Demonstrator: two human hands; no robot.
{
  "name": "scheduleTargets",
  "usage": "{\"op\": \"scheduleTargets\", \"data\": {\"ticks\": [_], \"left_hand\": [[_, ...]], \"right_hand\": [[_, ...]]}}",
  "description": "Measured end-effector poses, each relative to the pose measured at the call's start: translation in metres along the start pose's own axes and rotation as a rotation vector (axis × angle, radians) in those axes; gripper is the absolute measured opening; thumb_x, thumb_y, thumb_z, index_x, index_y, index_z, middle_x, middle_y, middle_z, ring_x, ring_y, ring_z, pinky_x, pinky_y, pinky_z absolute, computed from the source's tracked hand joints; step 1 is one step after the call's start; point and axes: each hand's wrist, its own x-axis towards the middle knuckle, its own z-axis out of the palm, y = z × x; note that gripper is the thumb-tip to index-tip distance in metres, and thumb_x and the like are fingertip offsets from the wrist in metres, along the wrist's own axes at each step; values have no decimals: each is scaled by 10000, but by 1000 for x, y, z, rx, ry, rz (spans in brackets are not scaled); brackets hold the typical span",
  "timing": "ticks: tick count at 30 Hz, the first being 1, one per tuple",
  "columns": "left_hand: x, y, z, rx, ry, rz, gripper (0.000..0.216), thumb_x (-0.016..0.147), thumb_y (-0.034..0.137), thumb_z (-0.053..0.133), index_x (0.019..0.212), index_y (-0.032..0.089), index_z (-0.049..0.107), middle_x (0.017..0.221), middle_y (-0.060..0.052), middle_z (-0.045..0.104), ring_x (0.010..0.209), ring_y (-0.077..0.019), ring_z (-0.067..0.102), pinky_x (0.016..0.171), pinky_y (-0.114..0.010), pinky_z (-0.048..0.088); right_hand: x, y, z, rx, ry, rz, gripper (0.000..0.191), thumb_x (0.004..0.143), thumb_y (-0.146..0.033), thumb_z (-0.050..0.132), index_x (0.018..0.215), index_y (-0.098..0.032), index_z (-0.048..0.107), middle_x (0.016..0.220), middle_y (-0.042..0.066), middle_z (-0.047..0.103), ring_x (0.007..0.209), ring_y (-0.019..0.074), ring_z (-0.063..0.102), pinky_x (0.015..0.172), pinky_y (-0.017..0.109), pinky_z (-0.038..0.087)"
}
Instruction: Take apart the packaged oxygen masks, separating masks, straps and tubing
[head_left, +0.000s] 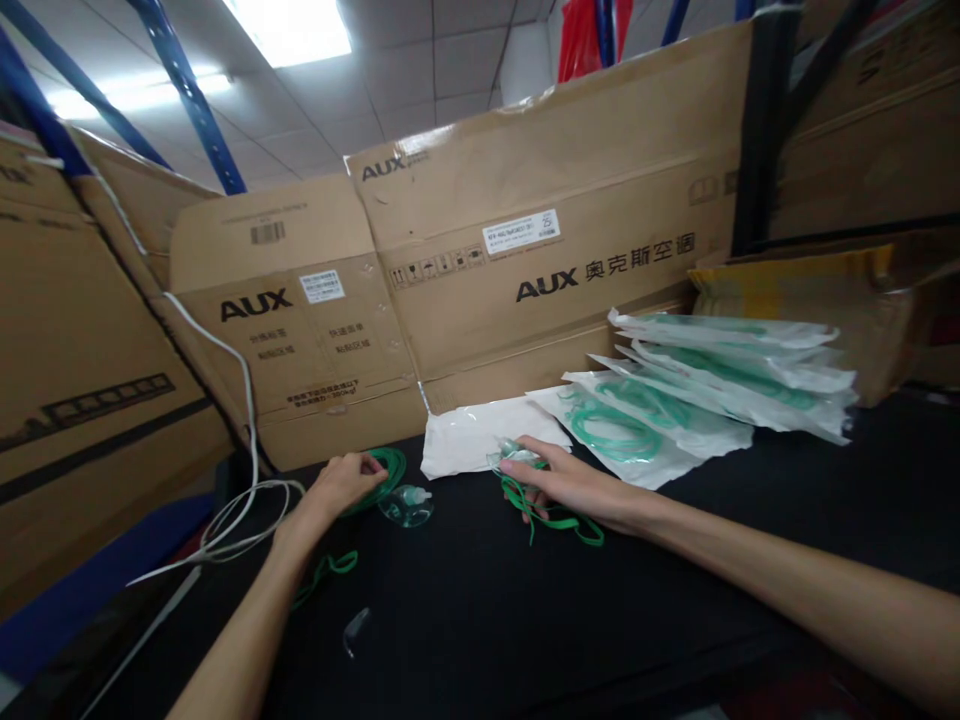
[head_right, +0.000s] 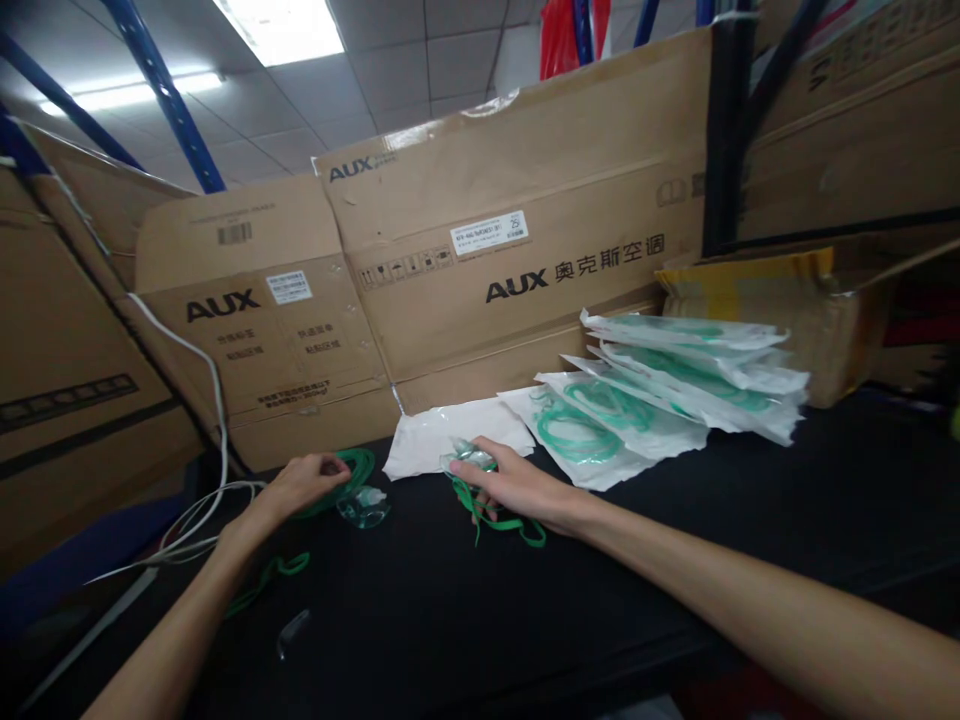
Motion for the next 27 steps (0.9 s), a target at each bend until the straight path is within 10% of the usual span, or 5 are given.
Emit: {"op": "scheduleTargets", "data": {"ticks": [14,27], "left_hand": [[-3,-1,-4,-93,126,-99,291,784,457,597,774,226,774,770,-79,778,812,-279,725,682,-301,476],[-9,-8,-17,-253,161,-139,489,929,493,361,1161,174,649,772,-48,802,763,-256,757,704,-302,507]], "right_hand": [[-1,-2,0,0,-57,-19,616,849,-631,678,1255,-198,513,750,-11,632,637,141,592,575,264,442],[-2,-4,0,-23,-91,-48,477,844,-624,681,1051,-212,563,766,-22,614,658,143,594,613,281,434]]}}
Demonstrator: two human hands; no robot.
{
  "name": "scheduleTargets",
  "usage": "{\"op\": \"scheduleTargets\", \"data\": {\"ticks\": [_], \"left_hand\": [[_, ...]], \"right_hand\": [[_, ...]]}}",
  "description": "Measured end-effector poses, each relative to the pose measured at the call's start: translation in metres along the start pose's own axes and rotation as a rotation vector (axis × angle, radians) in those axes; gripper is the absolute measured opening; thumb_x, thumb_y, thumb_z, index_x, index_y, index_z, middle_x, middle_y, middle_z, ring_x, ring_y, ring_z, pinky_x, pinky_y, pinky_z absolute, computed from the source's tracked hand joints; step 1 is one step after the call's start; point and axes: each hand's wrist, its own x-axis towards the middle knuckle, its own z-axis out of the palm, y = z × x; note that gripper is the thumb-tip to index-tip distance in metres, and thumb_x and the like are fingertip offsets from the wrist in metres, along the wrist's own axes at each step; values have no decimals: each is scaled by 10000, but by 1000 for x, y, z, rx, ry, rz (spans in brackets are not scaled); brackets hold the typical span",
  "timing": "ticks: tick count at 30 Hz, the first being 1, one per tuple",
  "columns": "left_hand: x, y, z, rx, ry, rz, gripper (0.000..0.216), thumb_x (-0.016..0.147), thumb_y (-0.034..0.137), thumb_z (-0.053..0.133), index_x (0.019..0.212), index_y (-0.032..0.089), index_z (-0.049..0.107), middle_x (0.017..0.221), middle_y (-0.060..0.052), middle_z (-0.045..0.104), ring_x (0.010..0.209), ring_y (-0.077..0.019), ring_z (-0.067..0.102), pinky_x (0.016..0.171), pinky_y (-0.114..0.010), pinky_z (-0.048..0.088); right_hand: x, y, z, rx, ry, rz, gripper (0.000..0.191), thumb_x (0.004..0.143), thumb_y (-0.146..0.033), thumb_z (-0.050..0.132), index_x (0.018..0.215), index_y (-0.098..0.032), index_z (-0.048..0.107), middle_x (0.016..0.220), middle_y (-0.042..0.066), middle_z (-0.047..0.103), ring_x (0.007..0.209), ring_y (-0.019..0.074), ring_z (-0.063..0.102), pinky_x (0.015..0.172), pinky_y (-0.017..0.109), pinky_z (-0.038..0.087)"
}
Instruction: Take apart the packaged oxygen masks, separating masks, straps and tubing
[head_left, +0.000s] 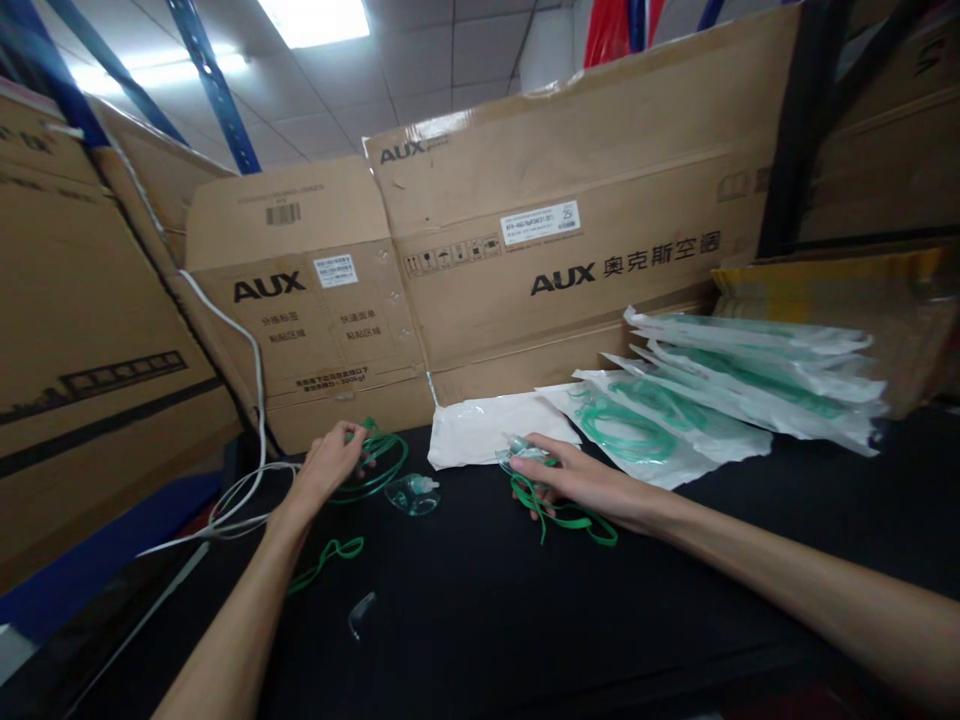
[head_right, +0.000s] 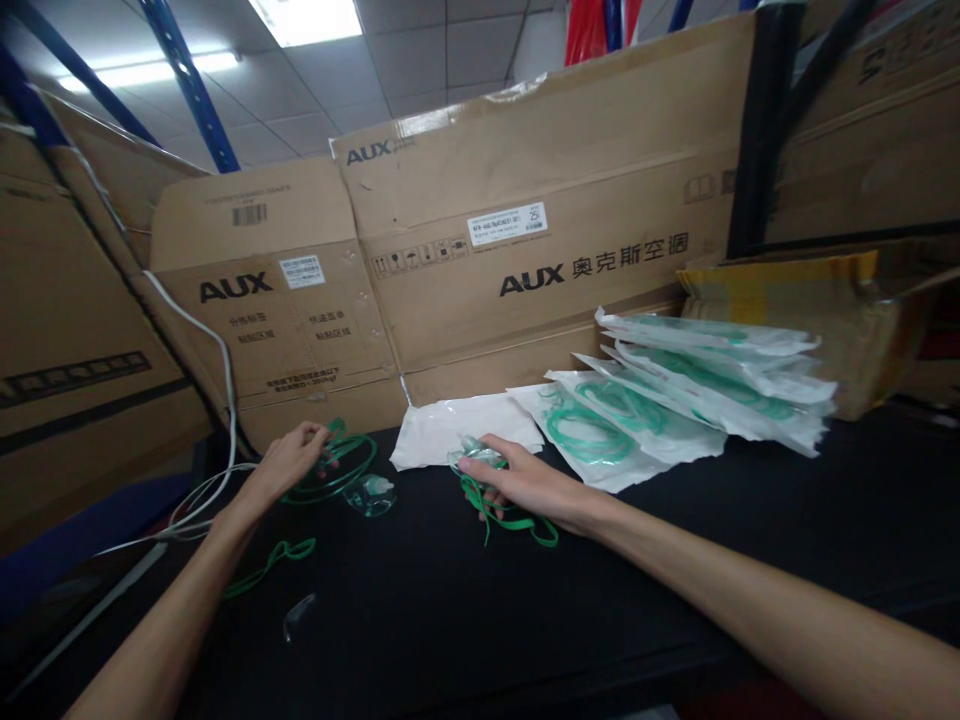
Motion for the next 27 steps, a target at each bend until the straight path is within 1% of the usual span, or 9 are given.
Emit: {"op": "scheduleTargets", "data": {"ticks": [3,6,8,12,16,18,20,23,27], "left_hand": [[1,1,-1,8,9,0,498,878,549,459,1104,186,714,758,-57,795,863,-288,747,711,-305,493],[0,0,-1,-5,-39,18,376,798,540,580,851,230,787,712,-38,785,808,-283,744,676,-289,484],[-1,-2,0,-26,-45,25,312,782,492,606,757,242,792,719,-32,788,809,-278,745,676,-279,488],[2,-7,-2,-114,-7,38,366,850,464,517,854,216,787,833,-35,811,793,-236,757,753,-265,525],[6,-14,-2,-154,-11,29,550,905,588,398,1046,171,728,916,-78,811,660,-214,740,704,-298,554],[6,-16,1,-114,-43,18,594,857,672,443,1001,175,734,893,-93,807,664,-238,738,687,-316,550],[5,-15,5,-54,-71,12,564,761,713,564,887,196,753,874,-107,801,779,-287,749,726,-331,539],[3,-12,13,17,-99,23,456,638,665,708,749,224,752,887,-116,792,968,-348,719,794,-346,517],[5,-11,20,31,-139,36,320,675,550,693,691,234,741,831,-92,780,946,-328,715,787,-333,507]], "right_hand": [[0,0,0,1,-5,7,476,848,-623,677,1050,-210,553,767,-16,626,666,150,605,611,281,430],[1,0,1,-6,-1,20,489,846,-626,678,1059,-206,548,767,-10,637,670,154,611,609,280,431],[0,0,1,-4,-1,22,499,845,-631,676,1071,-205,546,771,-10,639,671,153,612,613,280,434],[-1,-2,1,2,-4,7,493,846,-622,679,1077,-204,557,781,-10,630,684,152,605,636,289,444],[-3,-4,1,-5,-13,-8,453,850,-609,681,1024,-207,565,784,-4,624,691,156,599,638,293,439],[-3,-5,2,2,-10,4,451,847,-606,686,1021,-209,563,776,-8,618,679,152,588,630,290,433],[-3,-4,2,4,-7,11,446,849,-602,686,1018,-208,564,769,-12,610,667,145,574,622,286,428],[-3,-3,2,-1,11,31,462,846,-605,687,1056,-212,565,770,-15,610,653,140,564,618,287,429],[-2,-2,1,-13,-3,18,455,855,-599,682,1042,-203,560,776,-11,618,675,149,587,629,290,432]]}}
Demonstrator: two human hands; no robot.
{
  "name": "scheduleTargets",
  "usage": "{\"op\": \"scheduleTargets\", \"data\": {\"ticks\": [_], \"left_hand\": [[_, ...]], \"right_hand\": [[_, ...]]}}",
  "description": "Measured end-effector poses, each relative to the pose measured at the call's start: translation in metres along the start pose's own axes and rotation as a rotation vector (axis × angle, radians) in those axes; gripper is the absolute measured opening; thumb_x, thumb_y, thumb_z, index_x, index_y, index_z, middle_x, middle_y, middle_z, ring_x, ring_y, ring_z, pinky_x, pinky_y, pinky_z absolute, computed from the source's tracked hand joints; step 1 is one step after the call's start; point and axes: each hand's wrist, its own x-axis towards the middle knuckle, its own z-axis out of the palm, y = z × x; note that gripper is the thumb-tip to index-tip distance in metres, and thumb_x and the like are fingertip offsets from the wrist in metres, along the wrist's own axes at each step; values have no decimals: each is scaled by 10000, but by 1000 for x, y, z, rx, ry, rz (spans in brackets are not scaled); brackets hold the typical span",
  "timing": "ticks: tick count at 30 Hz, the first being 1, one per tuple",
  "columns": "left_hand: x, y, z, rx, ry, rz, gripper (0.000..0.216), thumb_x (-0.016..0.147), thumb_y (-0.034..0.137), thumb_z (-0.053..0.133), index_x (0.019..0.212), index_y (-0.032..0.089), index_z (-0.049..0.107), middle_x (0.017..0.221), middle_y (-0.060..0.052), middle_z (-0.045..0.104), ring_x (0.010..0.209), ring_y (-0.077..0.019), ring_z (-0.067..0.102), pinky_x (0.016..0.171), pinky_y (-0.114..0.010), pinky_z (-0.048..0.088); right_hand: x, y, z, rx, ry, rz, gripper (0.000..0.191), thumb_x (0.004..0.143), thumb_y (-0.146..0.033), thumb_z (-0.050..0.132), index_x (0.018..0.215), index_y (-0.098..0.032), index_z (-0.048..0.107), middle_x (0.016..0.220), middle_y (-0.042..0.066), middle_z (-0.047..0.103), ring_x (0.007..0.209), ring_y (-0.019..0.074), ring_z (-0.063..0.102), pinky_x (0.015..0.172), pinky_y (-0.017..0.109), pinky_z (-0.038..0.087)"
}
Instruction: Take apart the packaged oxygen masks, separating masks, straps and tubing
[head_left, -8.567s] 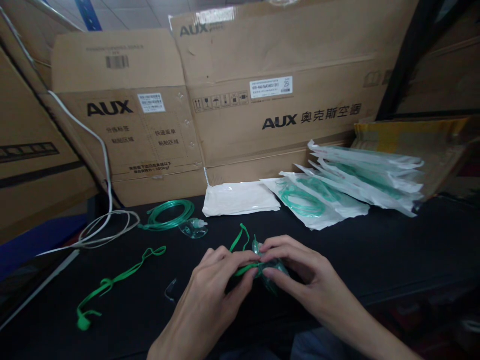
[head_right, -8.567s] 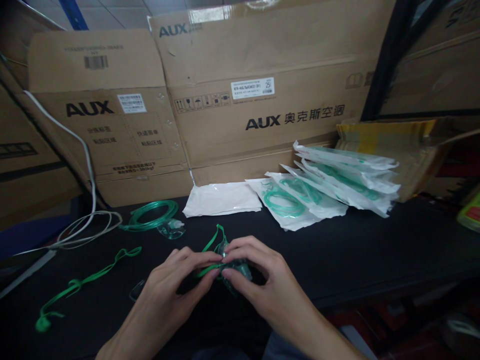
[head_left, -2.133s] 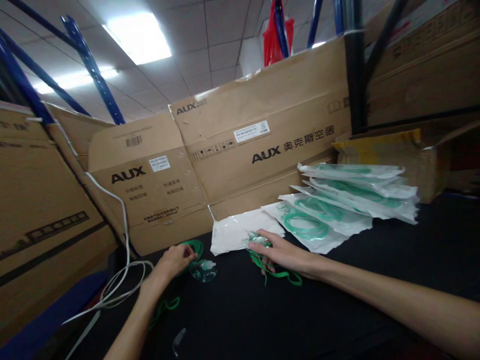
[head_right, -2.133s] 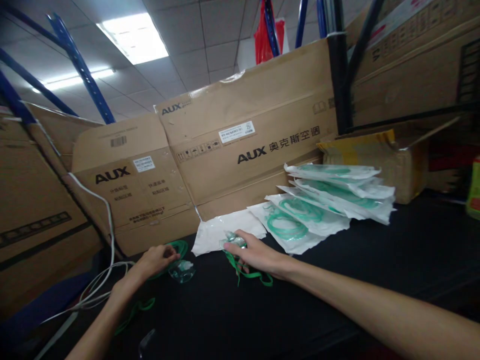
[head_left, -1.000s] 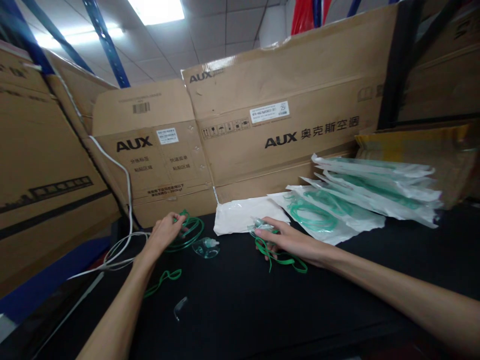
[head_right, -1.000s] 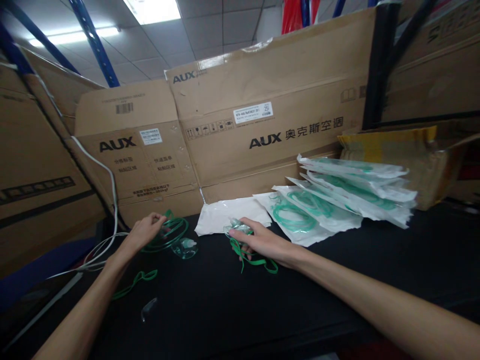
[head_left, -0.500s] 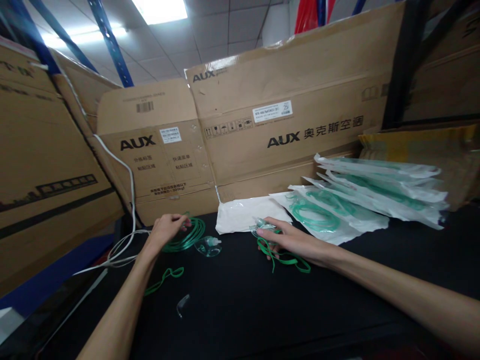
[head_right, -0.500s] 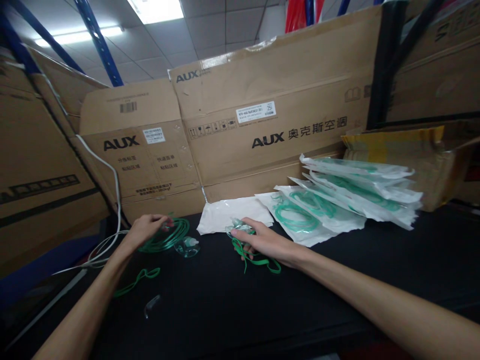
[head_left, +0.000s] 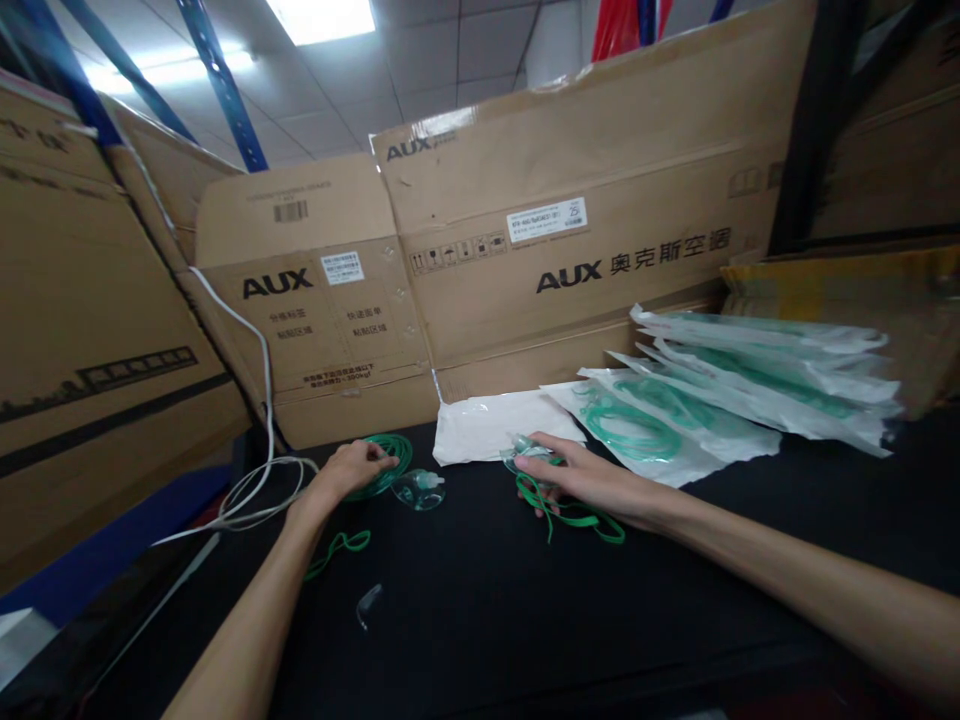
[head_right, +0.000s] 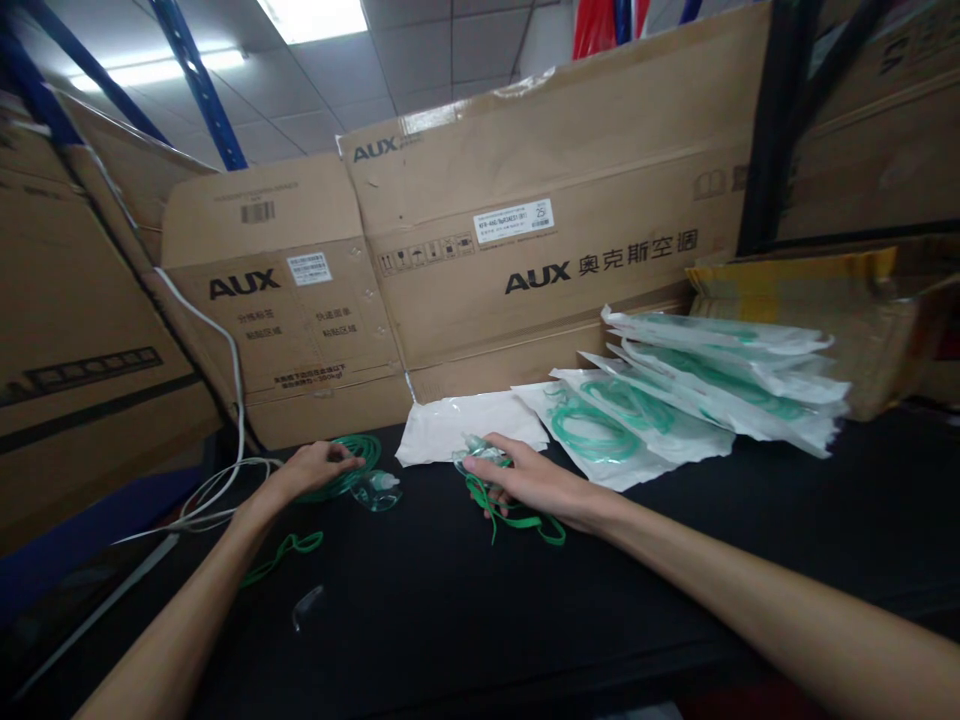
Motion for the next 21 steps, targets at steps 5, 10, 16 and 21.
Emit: {"op": "scheduleTargets", "data": {"ticks": [5,10,16,21], "left_hand": [[7,-7,3,-132,-19,-22,251,742,456,636,678,221,701,749,-69,773,806,-268,736,699,-289,525],[10,-7,0,-398,57,-83,265,866,457,505,879,209,599,732,-53,769,636,-200,712,606,-267,543],[4,-4,-15,-602,203,-113,566,809,744,458,769,190,568,561,-10,579,499,-168,578,517,-278,468],[-9,-5,-29,-511,155,-74,715,663,842,548,769,148,680,493,43,445,479,-150,461,488,-269,362]], "right_hand": [[-1,-1,-1,-13,-4,-16,447,856,-618,670,1001,-206,575,804,-8,608,713,156,593,658,297,439],[-3,-4,0,-9,-8,-28,457,838,-621,690,997,-208,571,795,-25,570,709,143,561,665,286,428],[-3,-5,-1,2,-19,-31,454,834,-628,688,977,-216,564,797,-20,575,719,157,566,689,308,436],[-2,-2,-1,-1,-14,-20,449,837,-618,691,1012,-219,582,801,-16,582,718,160,567,695,315,438]]}}
